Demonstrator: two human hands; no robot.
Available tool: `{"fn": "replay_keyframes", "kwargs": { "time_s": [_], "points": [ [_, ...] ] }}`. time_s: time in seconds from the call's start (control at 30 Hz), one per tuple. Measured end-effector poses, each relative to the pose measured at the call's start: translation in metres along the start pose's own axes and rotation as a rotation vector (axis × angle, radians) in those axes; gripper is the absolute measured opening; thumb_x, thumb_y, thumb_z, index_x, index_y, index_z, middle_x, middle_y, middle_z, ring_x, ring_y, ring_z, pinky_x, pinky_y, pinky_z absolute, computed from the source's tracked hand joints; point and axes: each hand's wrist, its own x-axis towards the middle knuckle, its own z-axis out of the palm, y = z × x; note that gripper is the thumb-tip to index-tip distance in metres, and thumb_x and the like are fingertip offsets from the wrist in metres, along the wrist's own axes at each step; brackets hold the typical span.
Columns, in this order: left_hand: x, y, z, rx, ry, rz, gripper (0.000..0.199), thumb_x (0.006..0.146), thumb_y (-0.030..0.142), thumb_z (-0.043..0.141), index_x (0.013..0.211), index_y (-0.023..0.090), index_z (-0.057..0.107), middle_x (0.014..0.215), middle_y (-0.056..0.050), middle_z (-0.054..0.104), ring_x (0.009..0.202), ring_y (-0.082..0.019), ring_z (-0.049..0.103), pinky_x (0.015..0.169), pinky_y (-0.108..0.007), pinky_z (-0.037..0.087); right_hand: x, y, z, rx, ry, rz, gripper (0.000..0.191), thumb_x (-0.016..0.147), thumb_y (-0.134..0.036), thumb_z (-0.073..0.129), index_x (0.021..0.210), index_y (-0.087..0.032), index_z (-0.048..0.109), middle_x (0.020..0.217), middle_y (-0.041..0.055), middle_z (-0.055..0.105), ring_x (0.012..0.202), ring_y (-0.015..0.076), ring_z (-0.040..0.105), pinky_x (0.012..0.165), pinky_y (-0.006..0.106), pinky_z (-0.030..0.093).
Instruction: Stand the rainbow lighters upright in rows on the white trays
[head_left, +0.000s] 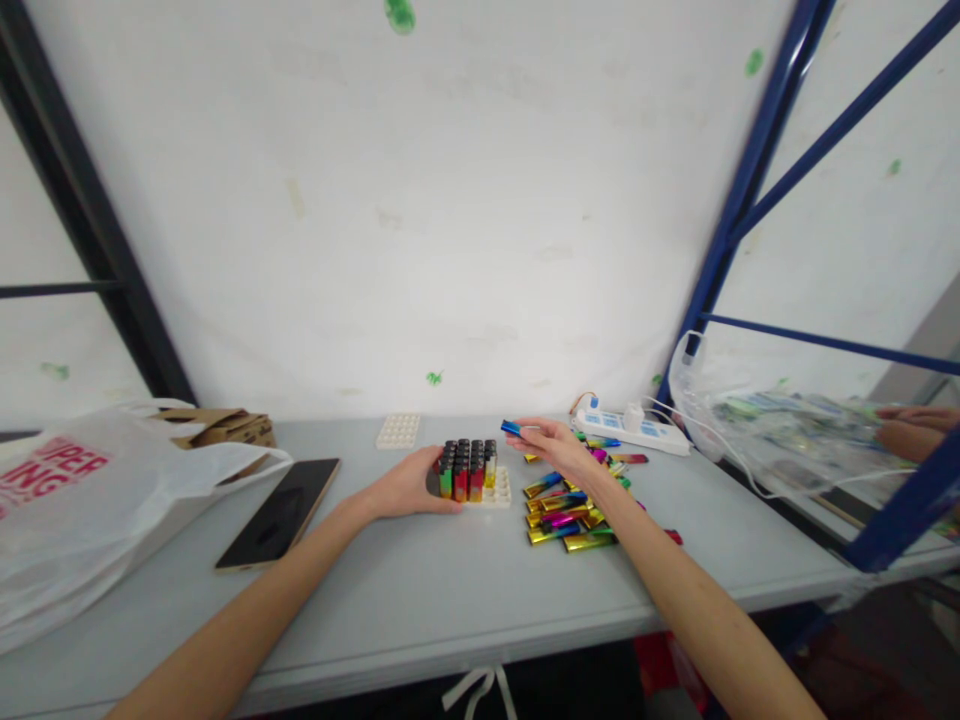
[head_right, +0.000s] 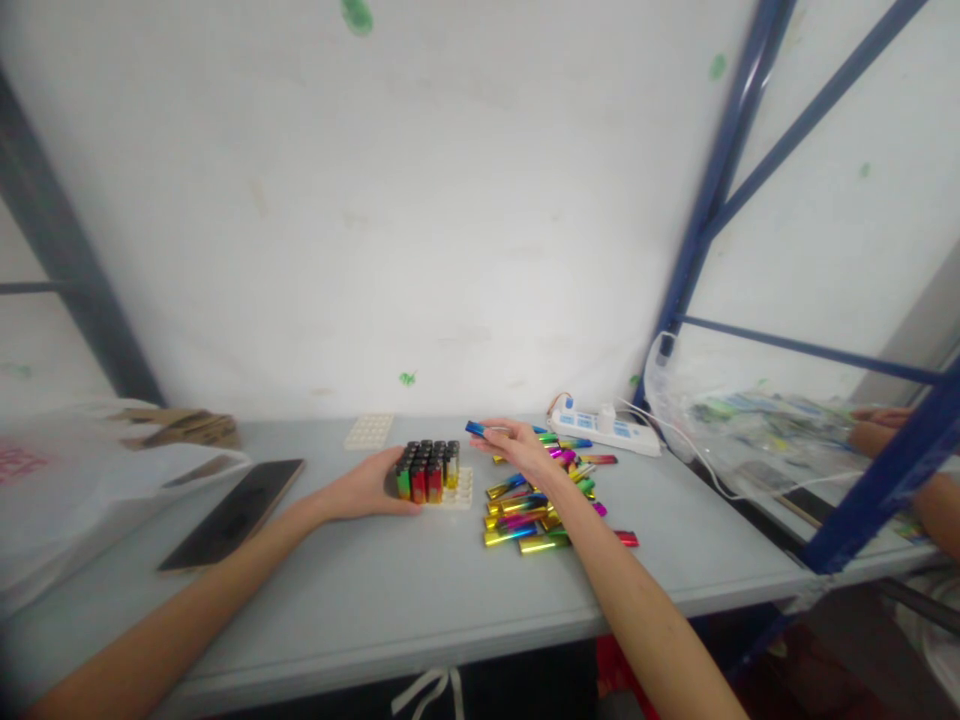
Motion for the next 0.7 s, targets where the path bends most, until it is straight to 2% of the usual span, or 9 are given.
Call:
{"fn": "replay_keyframes", "kwargs": {
  "time_s": [0.13, 0.27, 0.33, 0.4, 0.47, 0.57, 0.7],
  "points": [
    [-0.0003, 0.0020, -0.0006, 0.009, -0.007, 0.001, 0.077, 0.063, 0.061, 0.085, 0.122, 0.017, 0.063, 0.119, -0.011, 0.070, 0.107, -0.033, 0.064, 0.094, -0.042, 0.051, -0.0032, -0.0008, 0.0020, 0.014, -0.017, 0.039, 0.039, 0.082, -0.036, 0.081, 0.114, -0.018, 0.067, 0.101, 0.0105, 0.077, 0.092, 0.0206, 0.076, 0.090, 0.035, 0.059],
    [-0.0006, 0.0040, -0.0011, 0.018, -0.004, -0.002, 0.076, 0.064, 0.060, 0.085, 0.123, 0.018, 0.063, 0.120, -0.011, 0.070, 0.107, -0.033, 0.065, 0.094, -0.042, 0.051, -0.0030, -0.0012, 0.0032, 0.007, -0.001, 0.035, 0.047, 0.080, -0.033, 0.082, 0.121, -0.023, 0.061, 0.095, 0.0027, 0.070, 0.078, 0.0176, 0.074, 0.080, 0.034, 0.061],
    [-0.0005, 0.0042, -0.0012, 0.017, -0.004, -0.002, 0.075, 0.064, 0.060, 0.085, 0.122, 0.018, 0.063, 0.119, -0.010, 0.070, 0.106, -0.033, 0.065, 0.093, -0.042, 0.052, -0.0015, -0.0006, 0.0032, -0.025, -0.008, 0.018, 0.044, 0.079, -0.038, 0.082, 0.114, -0.021, 0.063, 0.091, 0.0007, 0.065, 0.071, 0.0154, 0.071, 0.071, 0.031, 0.058],
    [-0.0005, 0.0041, -0.0013, 0.018, -0.006, -0.005, 0.075, 0.063, 0.061, 0.085, 0.120, 0.018, 0.063, 0.118, -0.010, 0.071, 0.105, -0.033, 0.065, 0.091, -0.041, 0.052, 0.0001, 0.0004, 0.0031, -0.079, -0.019, -0.001, 0.040, 0.078, -0.045, 0.080, 0.103, -0.018, 0.064, 0.084, 0.0001, 0.061, 0.061, 0.0118, 0.064, 0.057, 0.026, 0.050],
    [-0.0005, 0.0038, -0.0014, 0.020, -0.011, -0.007, 0.075, 0.064, 0.062, 0.085, 0.120, 0.017, 0.063, 0.118, -0.010, 0.070, 0.105, -0.033, 0.065, 0.090, -0.041, 0.053, 0.0011, 0.0013, 0.0035, -0.114, -0.015, -0.023, 0.043, 0.077, -0.050, 0.079, 0.101, -0.018, 0.063, 0.081, -0.0006, 0.060, 0.050, 0.0069, 0.051, 0.047, 0.023, 0.036],
    [-0.0004, 0.0027, -0.0012, 0.015, -0.009, 0.002, 0.075, 0.064, 0.061, 0.085, 0.121, 0.018, 0.063, 0.119, -0.010, 0.070, 0.106, -0.033, 0.065, 0.091, -0.041, 0.052, 0.0012, 0.0016, 0.0045, -0.089, 0.006, -0.029, 0.050, 0.075, -0.052, 0.080, 0.109, -0.021, 0.060, 0.078, -0.0030, 0.059, 0.047, 0.0034, 0.033, 0.046, 0.021, 0.021],
    [0.0002, -0.0007, -0.0001, 0.019, 0.007, 0.010, 0.075, 0.062, 0.064, 0.085, 0.118, 0.019, 0.064, 0.115, -0.009, 0.071, 0.103, -0.033, 0.065, 0.090, -0.041, 0.052, 0.0010, 0.0004, 0.0043, -0.112, 0.047, -0.014, 0.056, 0.075, -0.057, 0.079, 0.111, -0.019, 0.061, 0.068, -0.0069, 0.045, 0.051, 0.0050, 0.027, 0.048, 0.022, 0.018]
  ]
}}
